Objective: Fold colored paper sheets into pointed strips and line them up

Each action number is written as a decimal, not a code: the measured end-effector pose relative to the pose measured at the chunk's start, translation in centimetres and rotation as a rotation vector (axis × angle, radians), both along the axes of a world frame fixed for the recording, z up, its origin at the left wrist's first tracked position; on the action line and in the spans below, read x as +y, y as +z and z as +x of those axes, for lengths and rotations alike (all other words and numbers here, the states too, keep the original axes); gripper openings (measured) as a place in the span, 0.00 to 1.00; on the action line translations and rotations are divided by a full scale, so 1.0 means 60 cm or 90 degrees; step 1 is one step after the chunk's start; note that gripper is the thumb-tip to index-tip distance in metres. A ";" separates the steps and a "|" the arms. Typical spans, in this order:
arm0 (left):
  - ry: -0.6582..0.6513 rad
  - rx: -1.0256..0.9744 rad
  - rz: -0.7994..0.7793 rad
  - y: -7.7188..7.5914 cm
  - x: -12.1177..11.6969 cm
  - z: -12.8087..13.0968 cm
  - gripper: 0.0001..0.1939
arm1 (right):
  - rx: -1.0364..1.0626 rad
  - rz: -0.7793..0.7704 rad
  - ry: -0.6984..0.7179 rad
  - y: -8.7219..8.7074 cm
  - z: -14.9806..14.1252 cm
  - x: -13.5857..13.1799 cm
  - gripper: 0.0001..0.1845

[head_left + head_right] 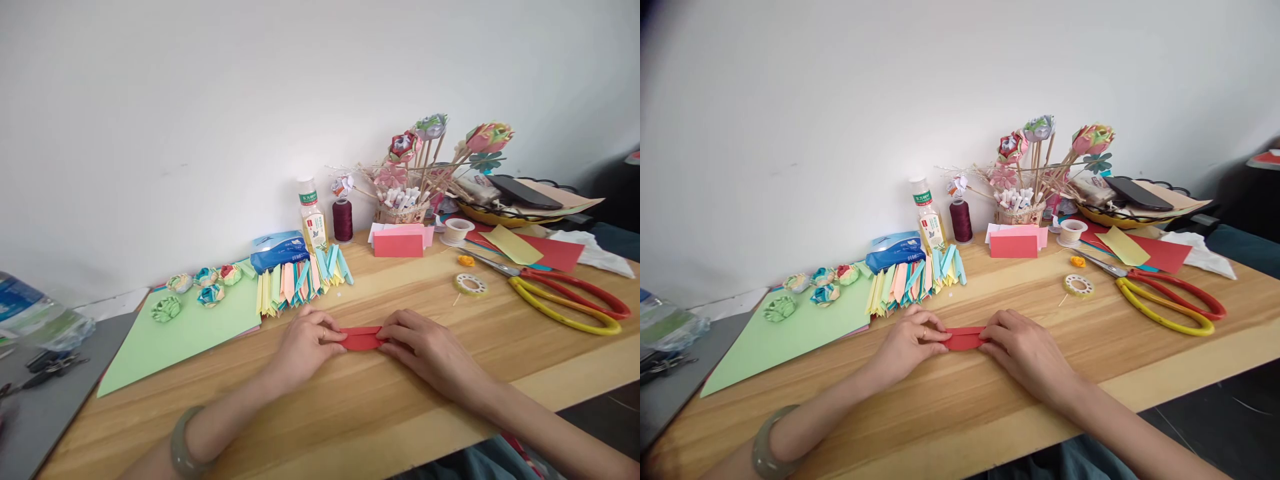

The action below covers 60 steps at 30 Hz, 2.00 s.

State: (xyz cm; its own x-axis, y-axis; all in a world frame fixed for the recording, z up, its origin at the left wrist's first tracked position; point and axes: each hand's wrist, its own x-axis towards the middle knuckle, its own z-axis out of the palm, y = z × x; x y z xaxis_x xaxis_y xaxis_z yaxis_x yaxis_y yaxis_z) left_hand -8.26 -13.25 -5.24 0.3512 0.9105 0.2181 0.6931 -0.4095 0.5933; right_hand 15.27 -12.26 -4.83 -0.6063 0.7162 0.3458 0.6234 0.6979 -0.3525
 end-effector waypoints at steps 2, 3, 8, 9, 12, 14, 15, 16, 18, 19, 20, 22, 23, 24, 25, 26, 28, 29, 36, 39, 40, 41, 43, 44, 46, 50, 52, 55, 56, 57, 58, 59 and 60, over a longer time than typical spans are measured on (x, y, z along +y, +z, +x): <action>0.031 -0.047 -0.034 -0.004 0.002 -0.001 0.06 | 0.003 -0.039 -0.015 -0.001 0.000 0.002 0.09; 0.044 -0.065 -0.044 -0.006 0.002 -0.002 0.06 | 0.003 -0.051 -0.019 0.000 0.000 0.002 0.08; 0.081 -0.106 -0.065 -0.004 0.000 -0.001 0.06 | -0.022 -0.043 -0.011 0.002 0.004 -0.001 0.05; 0.087 -0.108 -0.069 -0.002 -0.001 0.000 0.06 | -0.027 -0.035 -0.006 0.003 0.004 -0.002 0.06; 0.100 -0.109 -0.079 0.005 -0.004 0.004 0.05 | -0.031 -0.029 -0.007 0.003 0.000 -0.002 0.09; 0.111 -0.106 -0.080 0.007 -0.006 0.007 0.05 | -0.028 -0.039 -0.022 0.003 -0.004 -0.001 0.09; 0.117 -0.100 -0.080 0.008 -0.007 0.008 0.05 | -0.027 -0.042 -0.029 0.003 -0.006 -0.001 0.09; 0.123 -0.093 -0.079 0.008 -0.008 0.009 0.05 | -0.026 -0.043 -0.035 0.003 -0.008 -0.002 0.09; 0.126 -0.076 -0.077 0.007 -0.010 0.011 0.04 | -0.027 -0.039 -0.044 0.003 -0.010 -0.003 0.10; 0.125 -0.070 -0.075 0.007 -0.010 0.011 0.03 | -0.028 -0.035 -0.050 0.003 -0.011 -0.004 0.10; 0.125 -0.065 -0.074 0.007 -0.011 0.012 0.03 | -0.029 -0.031 -0.057 0.004 -0.012 -0.005 0.10; 0.132 -0.058 -0.072 0.008 -0.011 0.015 0.02 | -0.033 -0.034 -0.075 0.005 -0.016 -0.006 0.10; 0.137 -0.055 -0.072 0.009 -0.011 0.017 0.03 | -0.037 -0.043 -0.088 0.007 -0.018 -0.006 0.10; 0.144 -0.052 -0.071 0.010 -0.011 0.019 0.03 | -0.043 -0.056 -0.102 0.009 -0.021 -0.006 0.10; 0.150 -0.048 -0.069 0.011 -0.011 0.021 0.04 | -0.050 -0.069 -0.118 0.011 -0.025 -0.005 0.09; 0.156 -0.043 -0.065 0.012 -0.010 0.023 0.05 | -0.058 -0.080 -0.134 0.014 -0.029 -0.005 0.09; 0.167 -0.033 -0.059 0.013 -0.009 0.028 0.07 | -0.075 -0.094 -0.162 0.018 -0.035 -0.003 0.08; 0.171 -0.028 -0.056 0.013 -0.008 0.030 0.08 | -0.082 -0.097 -0.170 0.019 -0.037 -0.002 0.08; 0.176 0.050 -0.038 0.010 -0.007 0.034 0.07 | -0.074 -0.061 -0.137 0.008 -0.025 0.003 0.03; 0.135 0.043 0.009 0.007 -0.009 0.029 0.12 | -0.039 0.027 -0.075 0.000 -0.017 0.004 0.04; 0.095 0.039 0.030 0.005 -0.010 0.026 0.13 | -0.033 0.062 -0.050 -0.001 -0.015 0.004 0.07; 0.053 0.040 0.051 0.002 -0.011 0.024 0.14 | -0.035 0.095 -0.022 -0.001 -0.014 0.004 0.09; -0.011 0.061 0.093 -0.002 -0.013 0.019 0.12 | -0.054 0.142 0.031 0.001 -0.013 0.004 0.13; -0.029 0.074 0.117 -0.005 -0.014 0.017 0.11 | -0.066 0.157 0.055 0.003 -0.013 0.005 0.14; -0.052 0.102 0.180 -0.009 -0.017 0.014 0.11 | -0.089 0.177 0.089 0.007 -0.013 0.007 0.15; -0.113 0.190 0.353 -0.016 -0.031 0.016 0.14 | -0.128 0.215 0.144 0.012 -0.011 0.013 0.14; -0.132 0.254 0.418 -0.020 -0.039 0.019 0.15 | -0.134 0.230 0.171 0.011 -0.008 0.014 0.16; -0.134 0.322 0.452 -0.027 -0.048 0.024 0.15 | -0.114 0.215 0.191 0.009 -0.002 0.011 0.18; -0.130 0.330 0.457 -0.029 -0.050 0.025 0.15 | -0.099 0.187 0.183 0.008 0.000 0.010 0.17; -0.125 0.330 0.464 -0.030 -0.050 0.026 0.15 | -0.082 0.148 0.169 0.008 0.000 0.009 0.16; -0.120 0.328 0.471 -0.031 -0.051 0.027 0.15 | -0.061 0.102 0.149 0.007 0.000 0.010 0.15; -0.116 0.322 0.481 -0.032 -0.051 0.027 0.15 | -0.038 0.055 0.127 0.006 -0.002 0.010 0.14; -0.113 0.316 0.490 -0.032 -0.051 0.028 0.15 | -0.014 0.014 0.104 0.005 -0.005 0.012 0.13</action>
